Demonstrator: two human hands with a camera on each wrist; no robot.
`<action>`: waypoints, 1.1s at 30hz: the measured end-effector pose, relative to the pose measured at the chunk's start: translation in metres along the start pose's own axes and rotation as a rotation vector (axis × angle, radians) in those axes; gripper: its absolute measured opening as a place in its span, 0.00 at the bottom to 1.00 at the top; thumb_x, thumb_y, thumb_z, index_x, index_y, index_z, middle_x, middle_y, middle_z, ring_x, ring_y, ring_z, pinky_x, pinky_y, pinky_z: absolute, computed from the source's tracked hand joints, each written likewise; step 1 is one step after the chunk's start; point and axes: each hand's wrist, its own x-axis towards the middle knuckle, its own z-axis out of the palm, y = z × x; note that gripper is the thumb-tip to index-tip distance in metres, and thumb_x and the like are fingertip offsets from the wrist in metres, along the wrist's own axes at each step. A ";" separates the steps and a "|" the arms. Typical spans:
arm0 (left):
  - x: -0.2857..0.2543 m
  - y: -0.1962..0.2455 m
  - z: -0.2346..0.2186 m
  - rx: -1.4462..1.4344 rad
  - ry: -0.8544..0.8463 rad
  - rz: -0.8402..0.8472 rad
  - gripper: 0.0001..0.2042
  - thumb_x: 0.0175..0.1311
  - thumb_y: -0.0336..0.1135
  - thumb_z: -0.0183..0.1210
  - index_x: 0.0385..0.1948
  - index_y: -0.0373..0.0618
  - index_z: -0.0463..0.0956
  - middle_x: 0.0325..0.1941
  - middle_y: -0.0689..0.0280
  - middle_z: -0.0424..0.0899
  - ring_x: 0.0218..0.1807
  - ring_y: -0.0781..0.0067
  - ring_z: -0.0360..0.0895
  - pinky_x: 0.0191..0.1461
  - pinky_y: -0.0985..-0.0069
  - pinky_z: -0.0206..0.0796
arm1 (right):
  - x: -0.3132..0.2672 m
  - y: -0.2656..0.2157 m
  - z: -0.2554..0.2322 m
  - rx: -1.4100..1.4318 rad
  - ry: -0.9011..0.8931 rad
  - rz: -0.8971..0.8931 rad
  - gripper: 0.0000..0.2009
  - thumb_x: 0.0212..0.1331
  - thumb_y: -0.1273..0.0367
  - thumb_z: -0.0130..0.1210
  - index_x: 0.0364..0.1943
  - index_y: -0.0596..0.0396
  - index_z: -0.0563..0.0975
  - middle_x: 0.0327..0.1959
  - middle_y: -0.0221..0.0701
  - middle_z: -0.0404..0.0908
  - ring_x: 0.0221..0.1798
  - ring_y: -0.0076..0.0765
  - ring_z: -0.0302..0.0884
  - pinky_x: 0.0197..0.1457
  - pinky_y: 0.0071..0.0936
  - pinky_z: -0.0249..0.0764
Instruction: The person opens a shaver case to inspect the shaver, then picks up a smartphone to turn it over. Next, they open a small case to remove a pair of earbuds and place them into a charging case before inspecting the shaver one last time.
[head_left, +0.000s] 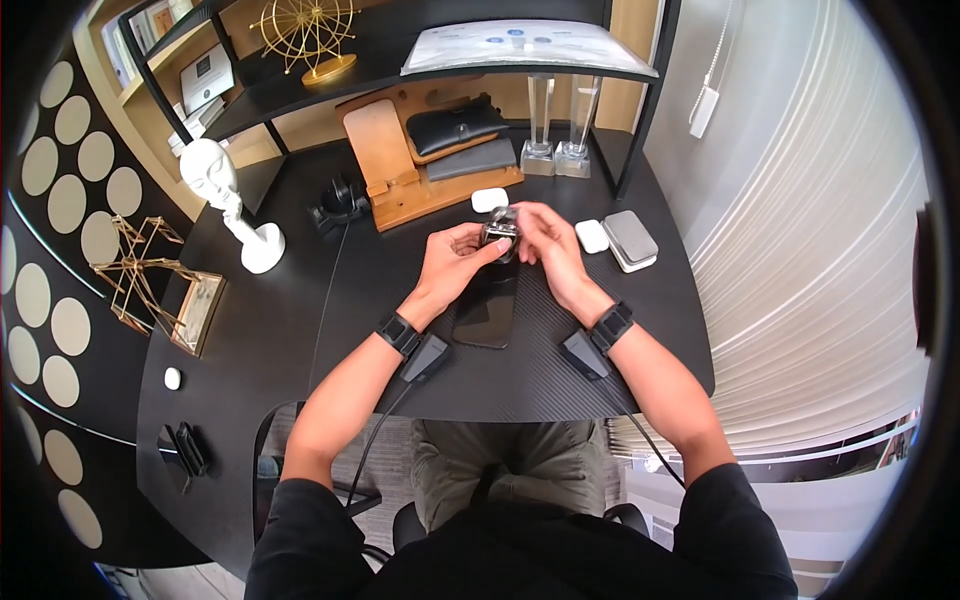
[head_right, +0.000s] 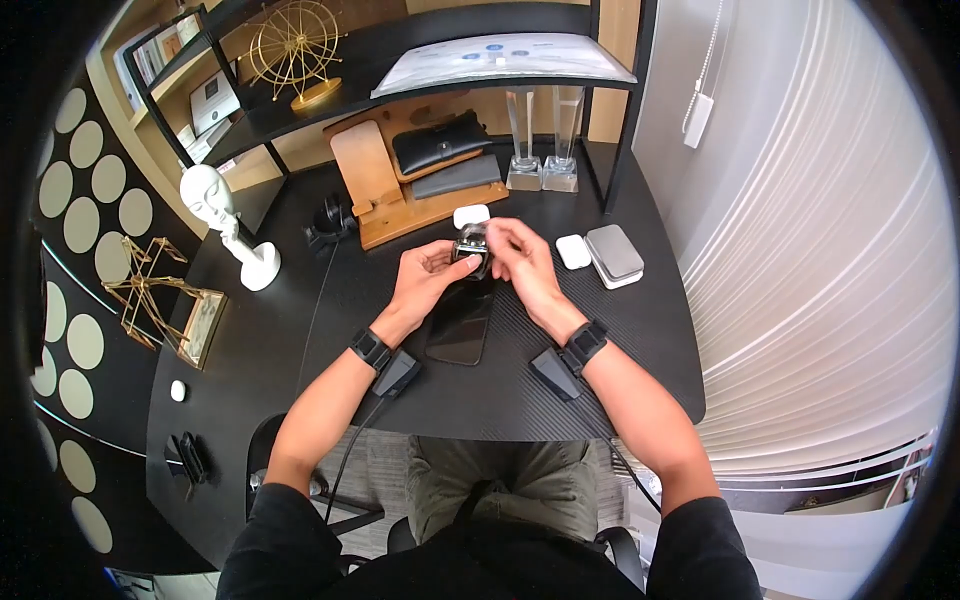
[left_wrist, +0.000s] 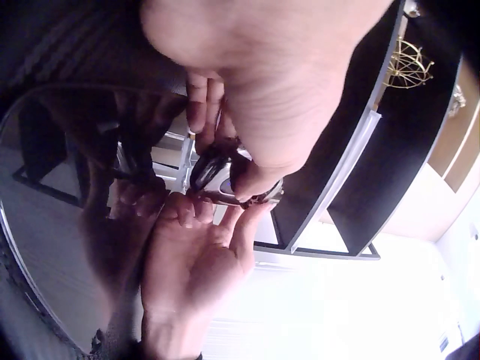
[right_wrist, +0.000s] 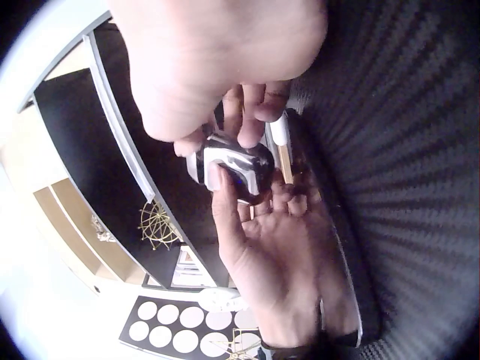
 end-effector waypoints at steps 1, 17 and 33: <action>0.000 -0.001 -0.001 -0.009 0.003 -0.001 0.13 0.67 0.29 0.66 0.50 0.35 0.82 0.46 0.66 0.87 0.46 0.82 0.81 0.54 0.80 0.73 | 0.002 0.001 -0.001 0.088 0.054 -0.009 0.15 0.74 0.60 0.55 0.54 0.54 0.78 0.37 0.24 0.81 0.28 0.16 0.69 0.31 0.16 0.62; -0.002 0.002 -0.002 0.020 0.004 0.007 0.12 0.68 0.31 0.66 0.49 0.36 0.82 0.44 0.68 0.86 0.45 0.83 0.80 0.52 0.81 0.72 | 0.000 0.002 -0.001 -0.103 -0.081 0.009 0.15 0.70 0.61 0.60 0.51 0.56 0.81 0.28 0.20 0.78 0.29 0.13 0.69 0.30 0.15 0.60; 0.000 0.003 0.000 -0.008 0.017 -0.022 0.13 0.65 0.30 0.68 0.48 0.36 0.83 0.45 0.66 0.87 0.45 0.83 0.81 0.53 0.81 0.73 | 0.003 0.006 -0.007 -0.038 -0.025 0.019 0.15 0.72 0.58 0.58 0.48 0.57 0.81 0.32 0.24 0.80 0.28 0.15 0.69 0.31 0.17 0.62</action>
